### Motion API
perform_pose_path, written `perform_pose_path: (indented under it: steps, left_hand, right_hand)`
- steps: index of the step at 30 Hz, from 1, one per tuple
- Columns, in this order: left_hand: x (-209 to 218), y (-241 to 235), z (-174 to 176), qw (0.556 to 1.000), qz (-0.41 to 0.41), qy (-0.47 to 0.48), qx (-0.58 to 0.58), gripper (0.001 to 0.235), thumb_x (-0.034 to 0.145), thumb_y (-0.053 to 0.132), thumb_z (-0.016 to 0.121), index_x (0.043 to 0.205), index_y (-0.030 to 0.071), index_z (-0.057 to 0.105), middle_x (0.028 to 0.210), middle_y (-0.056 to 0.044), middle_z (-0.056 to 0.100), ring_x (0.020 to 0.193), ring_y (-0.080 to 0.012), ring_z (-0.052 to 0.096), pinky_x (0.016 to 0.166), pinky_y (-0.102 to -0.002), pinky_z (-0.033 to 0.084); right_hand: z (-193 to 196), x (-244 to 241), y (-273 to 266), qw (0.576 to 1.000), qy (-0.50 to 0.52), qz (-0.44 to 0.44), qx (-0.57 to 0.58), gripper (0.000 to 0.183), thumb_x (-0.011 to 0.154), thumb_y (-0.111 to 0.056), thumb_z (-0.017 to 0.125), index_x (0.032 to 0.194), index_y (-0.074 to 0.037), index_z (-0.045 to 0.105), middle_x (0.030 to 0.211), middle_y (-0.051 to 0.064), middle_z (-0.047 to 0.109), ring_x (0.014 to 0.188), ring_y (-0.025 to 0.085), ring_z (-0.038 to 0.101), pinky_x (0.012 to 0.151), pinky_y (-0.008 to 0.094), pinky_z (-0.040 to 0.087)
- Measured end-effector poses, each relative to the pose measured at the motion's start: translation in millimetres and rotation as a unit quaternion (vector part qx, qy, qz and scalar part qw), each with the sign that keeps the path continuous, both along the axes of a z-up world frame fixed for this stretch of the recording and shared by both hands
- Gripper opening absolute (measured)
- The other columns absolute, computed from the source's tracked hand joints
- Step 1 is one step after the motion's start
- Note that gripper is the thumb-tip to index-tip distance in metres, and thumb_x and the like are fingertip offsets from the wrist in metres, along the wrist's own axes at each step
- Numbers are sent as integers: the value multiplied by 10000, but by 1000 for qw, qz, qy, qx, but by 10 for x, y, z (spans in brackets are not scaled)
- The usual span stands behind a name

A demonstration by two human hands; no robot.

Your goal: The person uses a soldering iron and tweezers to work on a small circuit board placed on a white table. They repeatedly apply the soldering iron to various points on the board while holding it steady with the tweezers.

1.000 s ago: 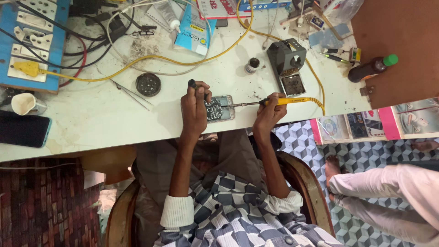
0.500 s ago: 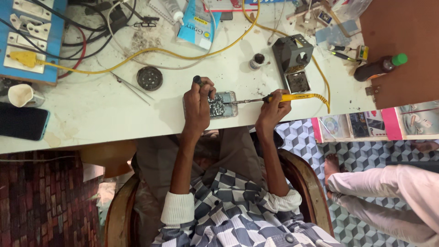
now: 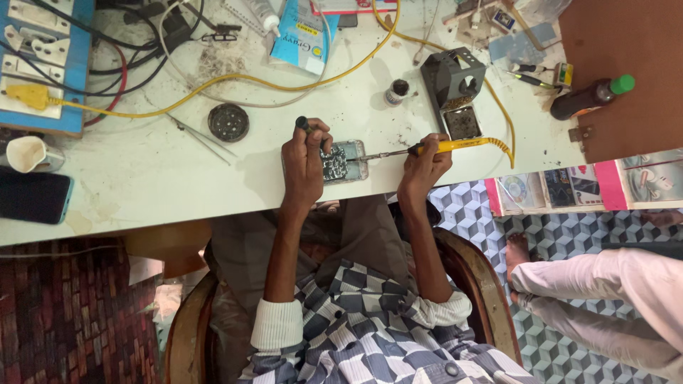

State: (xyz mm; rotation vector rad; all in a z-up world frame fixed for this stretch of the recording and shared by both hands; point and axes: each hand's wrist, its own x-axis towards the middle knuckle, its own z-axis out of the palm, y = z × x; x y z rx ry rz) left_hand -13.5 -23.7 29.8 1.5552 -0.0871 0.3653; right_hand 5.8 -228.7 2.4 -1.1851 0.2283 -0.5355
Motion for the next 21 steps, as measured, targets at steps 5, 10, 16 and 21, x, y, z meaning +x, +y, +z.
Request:
perform_pose_path:
  steps: [5, 10, 16, 21]
  left_hand:
    - [-13, 17, 6, 1000, 1, -4, 10, 374, 1146, 334, 402, 1096, -1, 562, 729, -50, 595, 667, -110, 529, 635, -286, 437]
    - [2, 4, 10, 1000, 2, -6, 0, 363, 1144, 324, 422, 1091, -3, 568, 719, -54, 583, 669, -115, 518, 635, -285, 440]
    - [3, -3, 11, 1000, 6, -5, -2, 333, 1142, 294, 430, 1086, -4, 568, 724, -54, 590, 673, -117, 527, 644, -284, 448]
    - [-1, -2, 0, 1000, 2, -6, -14, 294, 1138, 244, 428, 1079, -6, 570, 739, -56, 593, 693, -117, 536, 663, -284, 451]
  right_hand:
    - [3, 21, 7, 1000, 3, 2, -21, 172, 1082, -166, 514, 936, -74, 504, 677, -44, 408, 498, 24, 311, 433, 220, 251]
    - [-28, 30, -6, 998, 12, -29, -48, 152, 1052, -140, 516, 924, -61, 537, 641, -31, 438, 471, 41, 343, 423, 231, 263]
    - [-80, 28, -17, 997, 17, -46, -64, 166, 1051, -140, 527, 909, -54, 538, 636, -33, 440, 470, 38, 346, 422, 230, 261]
    - [-68, 15, -11, 999, 13, -29, -44, 206, 1081, -194, 532, 918, -70, 509, 654, -49, 426, 484, 23, 335, 431, 221, 265]
